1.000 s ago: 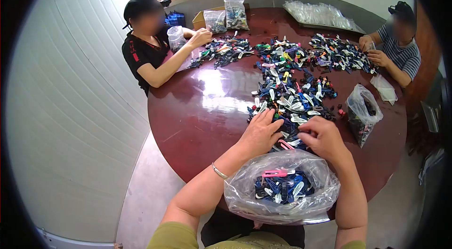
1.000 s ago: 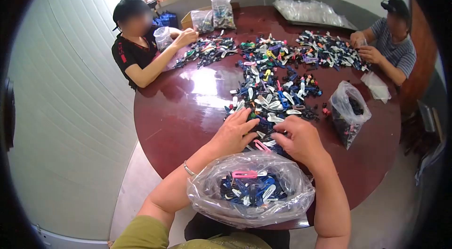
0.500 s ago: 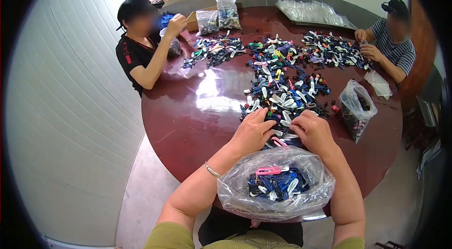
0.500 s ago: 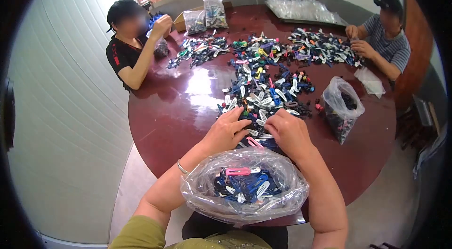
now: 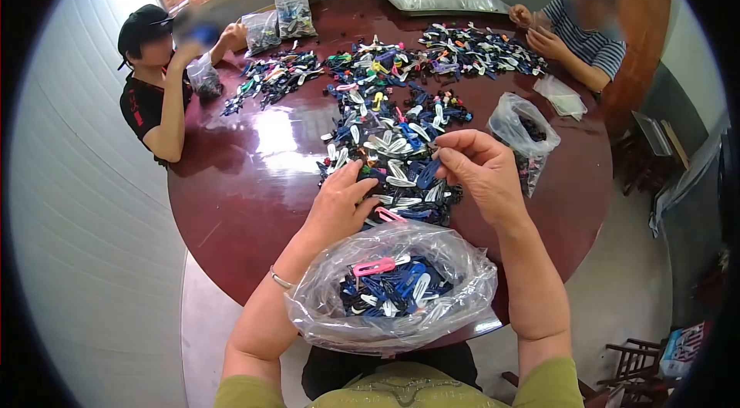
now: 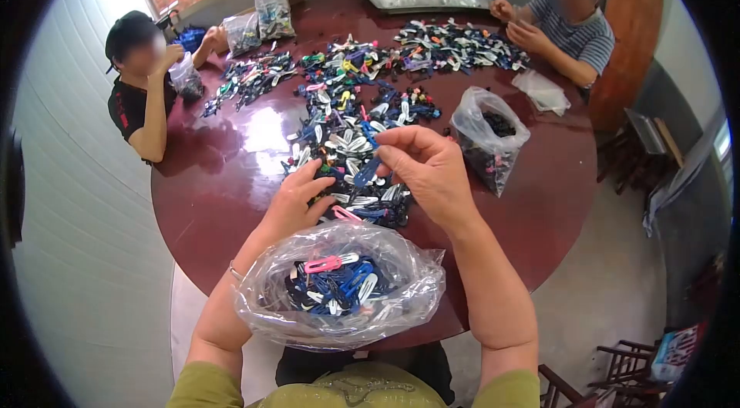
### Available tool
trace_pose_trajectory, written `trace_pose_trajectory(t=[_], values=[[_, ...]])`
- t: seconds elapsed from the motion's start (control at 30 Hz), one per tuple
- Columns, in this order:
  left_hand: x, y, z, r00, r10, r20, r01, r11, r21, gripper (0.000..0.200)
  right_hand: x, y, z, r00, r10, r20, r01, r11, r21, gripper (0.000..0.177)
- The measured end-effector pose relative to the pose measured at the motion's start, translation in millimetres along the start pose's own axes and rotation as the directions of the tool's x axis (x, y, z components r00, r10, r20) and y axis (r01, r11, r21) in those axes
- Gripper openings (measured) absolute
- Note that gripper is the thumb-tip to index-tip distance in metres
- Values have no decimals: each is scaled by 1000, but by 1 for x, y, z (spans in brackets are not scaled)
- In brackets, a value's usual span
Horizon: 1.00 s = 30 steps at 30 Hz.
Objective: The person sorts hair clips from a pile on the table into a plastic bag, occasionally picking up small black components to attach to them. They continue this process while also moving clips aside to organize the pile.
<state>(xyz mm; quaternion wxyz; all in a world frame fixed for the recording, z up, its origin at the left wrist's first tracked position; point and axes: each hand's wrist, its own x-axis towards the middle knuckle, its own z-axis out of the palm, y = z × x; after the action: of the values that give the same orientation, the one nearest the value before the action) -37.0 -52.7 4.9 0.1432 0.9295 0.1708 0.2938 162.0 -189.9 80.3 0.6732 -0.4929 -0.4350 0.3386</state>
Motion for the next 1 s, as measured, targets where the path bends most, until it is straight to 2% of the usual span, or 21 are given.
trace_pose_trajectory(t=[0.13,0.23,0.3,0.37,0.4,0.5,0.53,0.63,0.77,0.87,0.97,1.0], values=[[2,-1,-1,1000,-10,23,10,1000,-6,33,-12,-15,6,994,-39,97,32,997,74,13],[0,0,-1,999,-23,24,23,1000,4,33,-27,-23,15,958,-128,257,119,992,48,9],[1,3,-3,999,-34,15,34,999,13,34,-23,-23,13,892,-207,401,330,905,-267,9],[1,3,-2,998,-63,8,63,997,37,33,-14,-6,12,943,-240,230,318,854,-413,10],[1,5,-3,996,-87,5,87,995,56,33,-7,3,7,930,-303,209,368,761,-535,9],[0,3,-3,993,-120,-15,121,988,98,33,6,36,-10,926,-254,278,376,569,-731,10],[0,1,-3,992,-124,-24,126,986,110,34,7,41,-10,944,-165,285,328,562,-760,12],[-1,-1,-1,994,-105,-8,106,990,97,32,8,55,0,904,-240,354,424,392,-816,13],[1,-1,-1,998,-68,4,68,995,73,32,13,69,8,904,-218,367,420,299,-857,13],[0,-1,-1,998,-62,-12,62,995,84,32,12,66,7,928,-191,320,370,367,-854,12],[-1,-2,-1,998,-62,-30,64,994,86,33,13,64,7,942,-224,251,331,491,-806,10],[-1,-2,-1,997,-65,-36,68,994,82,33,14,59,6,963,-180,203,271,617,-739,9]])
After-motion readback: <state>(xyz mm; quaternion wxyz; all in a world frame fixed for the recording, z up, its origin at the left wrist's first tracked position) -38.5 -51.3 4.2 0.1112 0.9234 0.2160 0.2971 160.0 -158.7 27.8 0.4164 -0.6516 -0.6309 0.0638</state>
